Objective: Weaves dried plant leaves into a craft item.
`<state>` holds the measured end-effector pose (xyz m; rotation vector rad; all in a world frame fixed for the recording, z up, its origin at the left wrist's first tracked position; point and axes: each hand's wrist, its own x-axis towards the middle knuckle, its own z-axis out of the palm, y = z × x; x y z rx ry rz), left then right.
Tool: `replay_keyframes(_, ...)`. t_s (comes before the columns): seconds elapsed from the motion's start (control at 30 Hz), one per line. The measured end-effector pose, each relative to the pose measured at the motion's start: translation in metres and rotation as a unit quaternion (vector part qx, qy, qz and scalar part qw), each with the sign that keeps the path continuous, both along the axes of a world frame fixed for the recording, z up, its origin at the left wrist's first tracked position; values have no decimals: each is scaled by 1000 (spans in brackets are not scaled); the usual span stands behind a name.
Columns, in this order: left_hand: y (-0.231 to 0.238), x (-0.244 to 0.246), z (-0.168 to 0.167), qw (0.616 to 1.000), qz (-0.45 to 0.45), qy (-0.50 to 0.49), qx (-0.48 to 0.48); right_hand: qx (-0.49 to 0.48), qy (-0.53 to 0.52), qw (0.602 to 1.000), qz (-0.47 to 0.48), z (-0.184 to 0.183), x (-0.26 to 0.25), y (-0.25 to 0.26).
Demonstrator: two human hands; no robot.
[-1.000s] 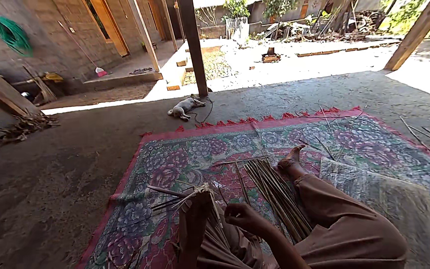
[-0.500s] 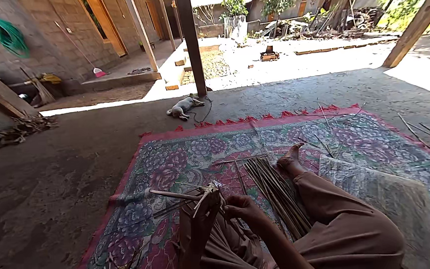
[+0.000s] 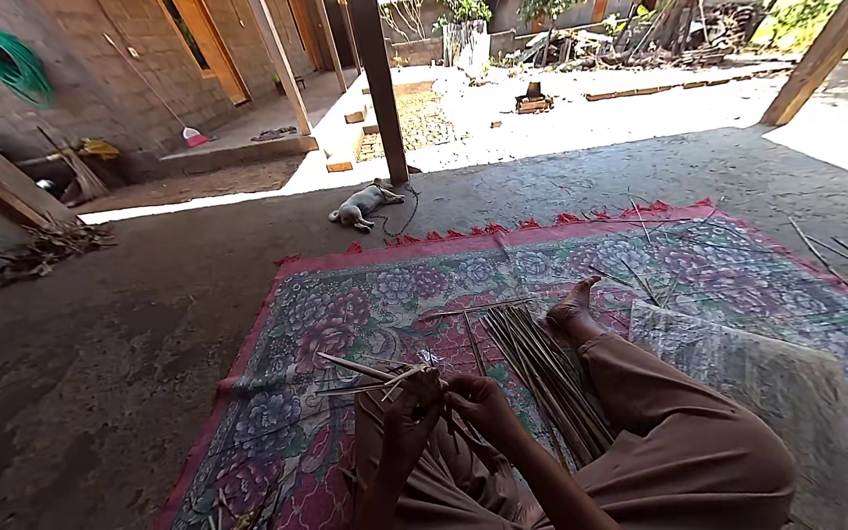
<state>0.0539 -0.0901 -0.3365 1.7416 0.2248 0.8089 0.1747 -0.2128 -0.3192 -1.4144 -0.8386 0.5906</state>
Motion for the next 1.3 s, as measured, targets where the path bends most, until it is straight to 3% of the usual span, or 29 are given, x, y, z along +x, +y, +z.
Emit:
replay_keyframes(0.17,1,2,0,1000,1,14,17,-11,-31,999,28,-4,8,0)
replay_keyframes(0.33,-3,3,0,999,-9,32,32,-57,-9,984,166,3,24,-8)
replay_keyframes(0.53,2,8,2,997,35,33,64,11,145,984,99,-10,21,-10)
replay_keyframes(0.73,7,4,-1,995,60,22,77,-70,80,968,226,-18,31,-20)
replay_keyframes(0.8,1,3,-1,995,55,32,78,-64,96,970,214,-22,35,-24)
replay_keyframes(0.97,-11,5,-4,997,8,46,59,28,251,966,60,-8,38,-29)
replay_keyframes(1.17,-15,4,-12,999,-14,38,23,1,214,971,106,-9,31,-29)
replay_keyframes(1.3,-15,1,-12,999,-35,39,14,13,229,970,76,-10,31,-27)
